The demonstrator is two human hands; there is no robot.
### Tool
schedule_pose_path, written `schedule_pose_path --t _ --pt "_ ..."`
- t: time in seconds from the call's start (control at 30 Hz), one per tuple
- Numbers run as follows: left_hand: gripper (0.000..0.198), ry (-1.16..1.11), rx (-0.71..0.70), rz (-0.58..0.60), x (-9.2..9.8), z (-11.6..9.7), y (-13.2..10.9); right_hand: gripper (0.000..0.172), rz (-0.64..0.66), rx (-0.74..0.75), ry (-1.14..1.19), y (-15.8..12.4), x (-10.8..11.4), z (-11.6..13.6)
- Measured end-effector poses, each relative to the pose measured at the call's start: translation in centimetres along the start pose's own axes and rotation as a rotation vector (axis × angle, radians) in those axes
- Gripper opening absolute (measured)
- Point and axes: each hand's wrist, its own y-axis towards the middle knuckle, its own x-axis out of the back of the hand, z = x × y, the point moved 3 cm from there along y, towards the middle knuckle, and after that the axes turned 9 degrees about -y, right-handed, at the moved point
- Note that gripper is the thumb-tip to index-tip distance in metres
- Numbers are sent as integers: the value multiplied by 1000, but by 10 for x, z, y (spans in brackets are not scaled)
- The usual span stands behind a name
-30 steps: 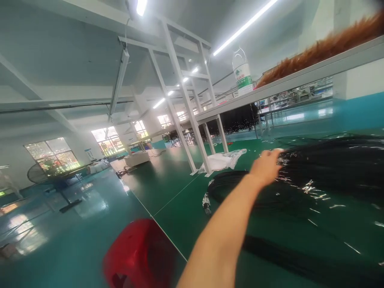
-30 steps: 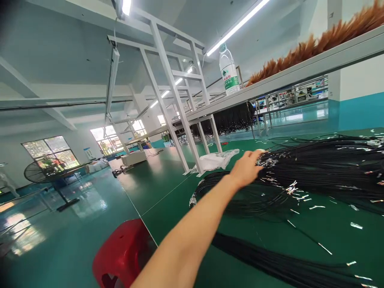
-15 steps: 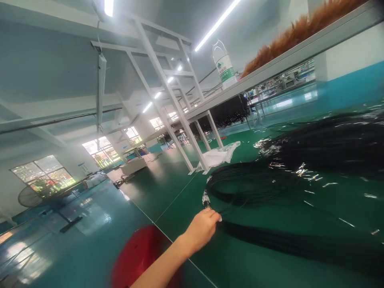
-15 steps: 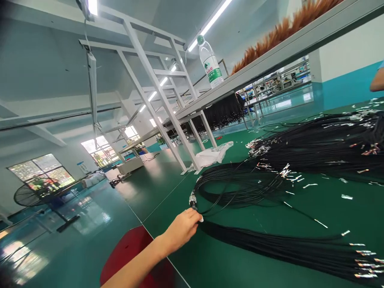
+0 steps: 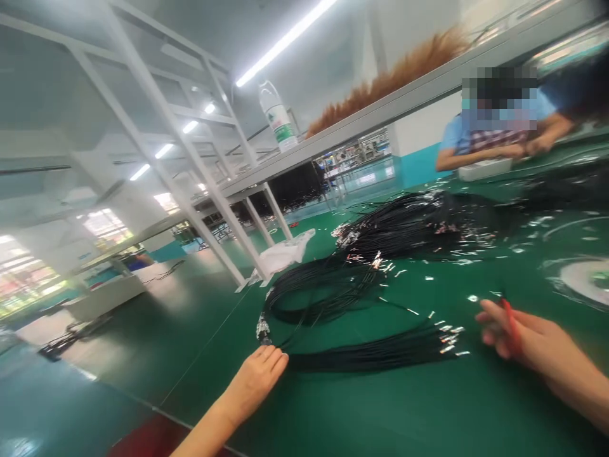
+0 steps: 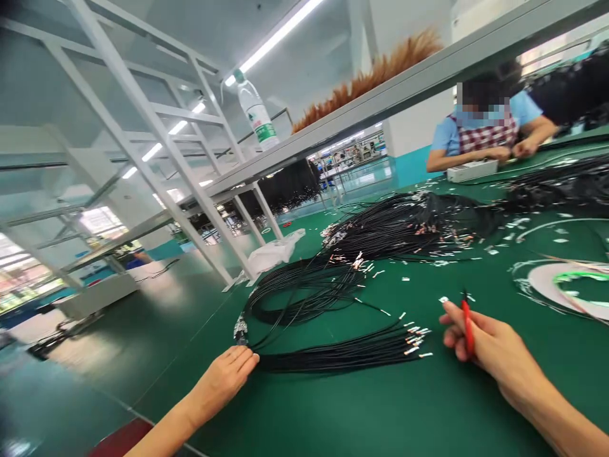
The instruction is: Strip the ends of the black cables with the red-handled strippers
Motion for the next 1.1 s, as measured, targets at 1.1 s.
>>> schedule_pose_path --t 1.1 --pt "27 -1179 437 -191 -6 -139 238 31 450 114 277 -17 -24 25"
